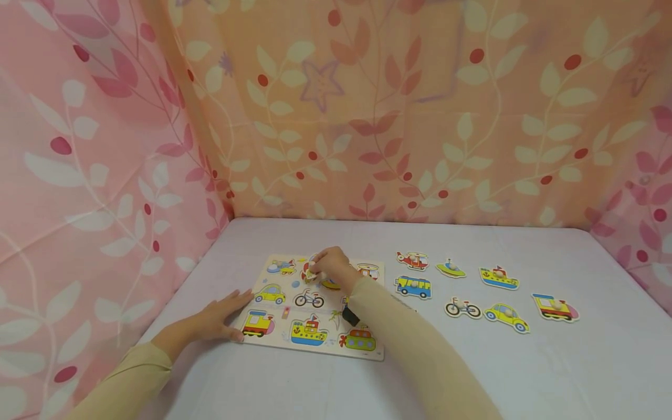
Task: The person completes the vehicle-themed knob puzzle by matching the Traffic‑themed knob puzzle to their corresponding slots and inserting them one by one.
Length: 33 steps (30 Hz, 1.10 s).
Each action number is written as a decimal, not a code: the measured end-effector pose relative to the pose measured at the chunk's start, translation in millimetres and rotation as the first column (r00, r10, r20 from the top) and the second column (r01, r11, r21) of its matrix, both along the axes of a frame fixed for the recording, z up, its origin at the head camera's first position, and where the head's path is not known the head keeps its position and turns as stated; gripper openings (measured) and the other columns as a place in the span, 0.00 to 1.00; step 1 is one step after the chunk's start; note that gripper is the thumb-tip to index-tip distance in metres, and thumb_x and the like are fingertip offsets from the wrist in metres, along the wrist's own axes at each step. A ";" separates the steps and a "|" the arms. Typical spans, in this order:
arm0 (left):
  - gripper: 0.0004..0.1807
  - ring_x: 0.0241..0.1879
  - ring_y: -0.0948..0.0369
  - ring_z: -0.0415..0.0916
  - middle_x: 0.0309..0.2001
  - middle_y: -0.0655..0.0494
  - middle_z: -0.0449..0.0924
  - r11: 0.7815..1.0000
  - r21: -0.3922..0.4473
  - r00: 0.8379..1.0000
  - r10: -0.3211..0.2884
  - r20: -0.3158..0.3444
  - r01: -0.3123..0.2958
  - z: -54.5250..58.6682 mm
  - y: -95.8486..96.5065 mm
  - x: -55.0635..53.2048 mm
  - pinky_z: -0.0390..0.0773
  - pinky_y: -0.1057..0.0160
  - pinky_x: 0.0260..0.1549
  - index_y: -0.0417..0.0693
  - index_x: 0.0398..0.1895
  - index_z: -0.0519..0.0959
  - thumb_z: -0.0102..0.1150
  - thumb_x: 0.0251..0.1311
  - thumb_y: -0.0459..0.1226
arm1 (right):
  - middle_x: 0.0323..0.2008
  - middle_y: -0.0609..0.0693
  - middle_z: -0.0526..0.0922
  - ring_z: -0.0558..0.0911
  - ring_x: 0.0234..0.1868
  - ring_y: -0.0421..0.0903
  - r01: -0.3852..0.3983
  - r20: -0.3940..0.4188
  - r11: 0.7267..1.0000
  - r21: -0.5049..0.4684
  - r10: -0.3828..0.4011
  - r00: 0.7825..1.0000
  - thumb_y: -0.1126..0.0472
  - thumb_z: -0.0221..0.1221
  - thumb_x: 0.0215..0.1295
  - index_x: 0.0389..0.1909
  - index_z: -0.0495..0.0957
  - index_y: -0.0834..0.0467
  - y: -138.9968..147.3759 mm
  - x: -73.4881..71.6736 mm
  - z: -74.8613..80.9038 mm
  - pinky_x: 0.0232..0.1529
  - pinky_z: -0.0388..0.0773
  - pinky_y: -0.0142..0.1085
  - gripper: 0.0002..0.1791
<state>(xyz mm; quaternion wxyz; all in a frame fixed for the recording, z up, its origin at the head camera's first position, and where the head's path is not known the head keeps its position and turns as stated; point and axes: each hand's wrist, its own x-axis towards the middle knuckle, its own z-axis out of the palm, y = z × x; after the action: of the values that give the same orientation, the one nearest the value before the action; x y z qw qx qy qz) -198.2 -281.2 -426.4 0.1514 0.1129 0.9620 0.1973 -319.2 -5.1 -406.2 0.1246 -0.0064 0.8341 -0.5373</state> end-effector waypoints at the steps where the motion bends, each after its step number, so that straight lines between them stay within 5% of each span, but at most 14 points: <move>1: 0.55 0.75 0.44 0.38 0.76 0.48 0.51 1.000 0.003 1.000 -0.001 -0.001 0.001 0.0 -0.2 -0.1 0.37 0.32 0.66 0.48 0.75 0.57 0.75 0.44 0.50 | 0.35 0.54 0.83 0.78 0.35 0.46 0.003 0.003 1.000 0.012 -0.003 1.000 0.68 0.70 0.53 0.34 0.83 0.64 -1.1 -0.7 -0.3 0.32 0.75 0.32 0.08; 6: 0.54 0.75 0.45 0.38 0.76 0.48 0.51 1.000 0.012 1.000 0.012 0.009 -0.012 -1.0 0.0 -0.8 0.37 0.33 0.66 0.48 0.75 0.57 0.75 0.45 0.49 | 0.36 0.53 0.81 0.76 0.38 0.48 0.004 0.013 0.997 0.071 -0.005 1.000 0.66 0.71 0.52 0.30 0.83 0.61 -5.1 -2.3 -1.5 0.38 0.75 0.37 0.07; 15: 0.55 0.75 0.45 0.38 0.76 0.50 0.51 1.000 0.000 1.000 0.007 0.002 -0.007 -2.3 0.2 -2.5 0.37 0.34 0.66 0.49 0.76 0.56 0.75 0.44 0.50 | 0.32 0.52 0.81 0.75 0.36 0.49 0.027 0.072 0.991 0.130 -0.037 0.997 0.66 0.73 0.51 0.28 0.82 0.59 -10.7 -3.2 -1.1 0.29 0.73 0.34 0.07; 19: 0.55 0.75 0.45 0.38 0.76 0.50 0.51 1.000 -0.008 1.000 0.001 -0.001 -0.001 -2.8 -0.4 -3.1 0.37 0.33 0.66 0.49 0.76 0.56 0.75 0.44 0.50 | 0.31 0.50 0.81 0.74 0.42 0.52 0.011 0.044 0.981 0.192 -0.020 0.999 0.65 0.73 0.51 0.27 0.83 0.58 -12.5 -0.9 1.0 0.42 0.75 0.39 0.07; 24: 0.56 0.75 0.45 0.38 0.76 0.50 0.51 1.000 -0.005 1.000 0.002 -0.004 -0.002 -4.5 -1.8 -3.7 0.37 0.33 0.66 0.49 0.75 0.57 0.75 0.43 0.51 | 0.29 0.49 0.83 0.72 0.51 0.57 -0.012 -0.004 0.959 0.283 0.013 1.000 0.63 0.72 0.52 0.26 0.84 0.58 -15.3 0.3 1.8 0.63 0.63 0.46 0.06; 33: 0.56 0.75 0.46 0.38 0.76 0.50 0.51 1.000 -0.007 1.000 0.008 -0.005 -0.008 -8.5 -4.7 -4.6 0.37 0.33 0.66 0.50 0.76 0.57 0.75 0.43 0.52 | 0.40 0.51 0.83 0.72 0.52 0.55 -0.024 0.022 0.965 0.260 0.019 1.000 0.61 0.72 0.53 0.34 0.87 0.56 -16.5 -0.3 -2.9 0.55 0.70 0.44 0.08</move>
<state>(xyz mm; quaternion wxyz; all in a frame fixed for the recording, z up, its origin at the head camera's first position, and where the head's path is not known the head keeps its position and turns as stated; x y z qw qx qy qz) -202.8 -285.9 -434.9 0.1487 0.1087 0.9635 0.1943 -319.6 -21.7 -409.1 0.1383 0.0063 0.8961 -0.4218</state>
